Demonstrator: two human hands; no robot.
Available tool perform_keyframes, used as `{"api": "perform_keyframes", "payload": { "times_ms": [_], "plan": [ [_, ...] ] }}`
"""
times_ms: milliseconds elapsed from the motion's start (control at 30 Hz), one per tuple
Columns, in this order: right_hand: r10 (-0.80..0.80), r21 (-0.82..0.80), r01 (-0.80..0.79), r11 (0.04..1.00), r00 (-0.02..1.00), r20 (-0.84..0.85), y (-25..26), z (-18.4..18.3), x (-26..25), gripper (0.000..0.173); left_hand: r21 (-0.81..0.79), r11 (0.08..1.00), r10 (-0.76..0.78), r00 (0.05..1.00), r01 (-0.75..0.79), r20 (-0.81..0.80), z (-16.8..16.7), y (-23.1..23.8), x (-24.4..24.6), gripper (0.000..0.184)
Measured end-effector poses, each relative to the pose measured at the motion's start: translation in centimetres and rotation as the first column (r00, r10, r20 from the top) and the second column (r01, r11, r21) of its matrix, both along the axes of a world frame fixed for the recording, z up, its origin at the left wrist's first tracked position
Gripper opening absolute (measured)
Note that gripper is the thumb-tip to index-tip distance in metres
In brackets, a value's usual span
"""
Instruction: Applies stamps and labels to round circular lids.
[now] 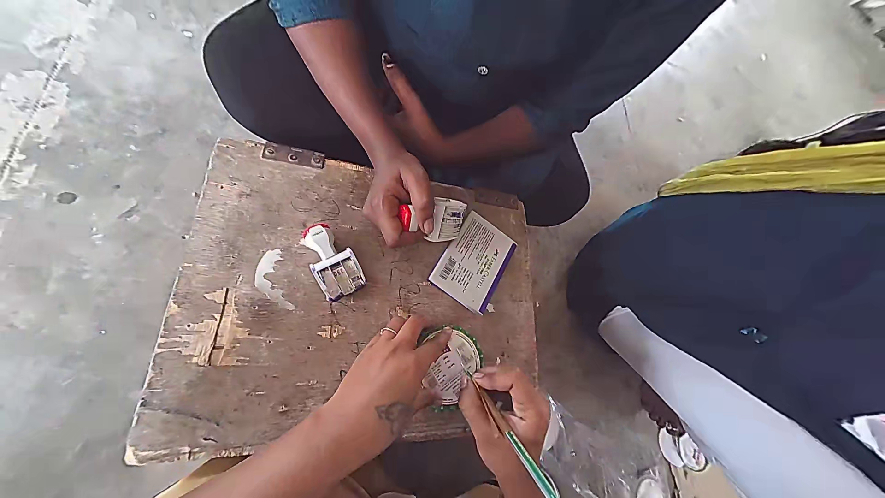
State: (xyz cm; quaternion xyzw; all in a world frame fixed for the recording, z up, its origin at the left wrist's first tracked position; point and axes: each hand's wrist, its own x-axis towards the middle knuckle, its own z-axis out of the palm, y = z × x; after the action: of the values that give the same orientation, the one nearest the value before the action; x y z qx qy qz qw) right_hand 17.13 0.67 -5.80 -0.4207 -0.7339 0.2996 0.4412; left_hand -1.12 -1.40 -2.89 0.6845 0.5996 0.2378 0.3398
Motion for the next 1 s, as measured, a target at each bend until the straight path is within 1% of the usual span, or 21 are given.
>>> {"api": "perform_keyframes", "payload": {
  "times_ms": [200, 433, 533, 633, 767, 1000],
  "plan": [
    [-0.013, -0.181, 0.001, 0.983, 0.998, -0.065, -0.1, -0.6, -0.3, 0.009, 0.012, 1.000, -0.010, 1.000, 0.010, 0.006, -0.1, -0.3, 0.1, 0.063],
    [-0.010, -0.161, 0.002, 0.987, 0.999, -0.046, -0.2, -0.9, -0.2, 0.012, 0.021, 1.000, -0.014, 1.000, 0.015, -0.025, -0.2, -0.4, 0.2, 0.063],
    [-0.031, -0.141, 0.030, 0.990, 0.999, -0.007, -0.2, -1.0, -0.3, 0.016, 0.006, 1.000, -0.012, 1.000, 0.012, -0.001, -0.1, -0.3, 0.1, 0.062],
    [-0.054, -0.171, 0.057, 0.984, 0.998, 0.020, -0.3, -0.6, -0.4, 0.016, -0.069, 0.998, -0.007, 0.999, 0.009, 0.035, 0.4, -0.1, 0.0, 0.062],
    [-0.064, -0.216, 0.073, 0.974, 0.997, 0.050, -0.4, 0.2, -0.6, 0.014, -0.226, 0.974, -0.020, 1.000, 0.024, 0.018, 1.3, 0.2, 0.0, 0.063],
    [-0.076, -0.204, 0.082, 0.975, 0.996, 0.037, -0.4, 0.2, -0.5, 0.013, -0.255, 0.966, 0.014, 0.997, -0.033, -0.076, 2.4, -0.4, 0.8, 0.059]
  ]
}}
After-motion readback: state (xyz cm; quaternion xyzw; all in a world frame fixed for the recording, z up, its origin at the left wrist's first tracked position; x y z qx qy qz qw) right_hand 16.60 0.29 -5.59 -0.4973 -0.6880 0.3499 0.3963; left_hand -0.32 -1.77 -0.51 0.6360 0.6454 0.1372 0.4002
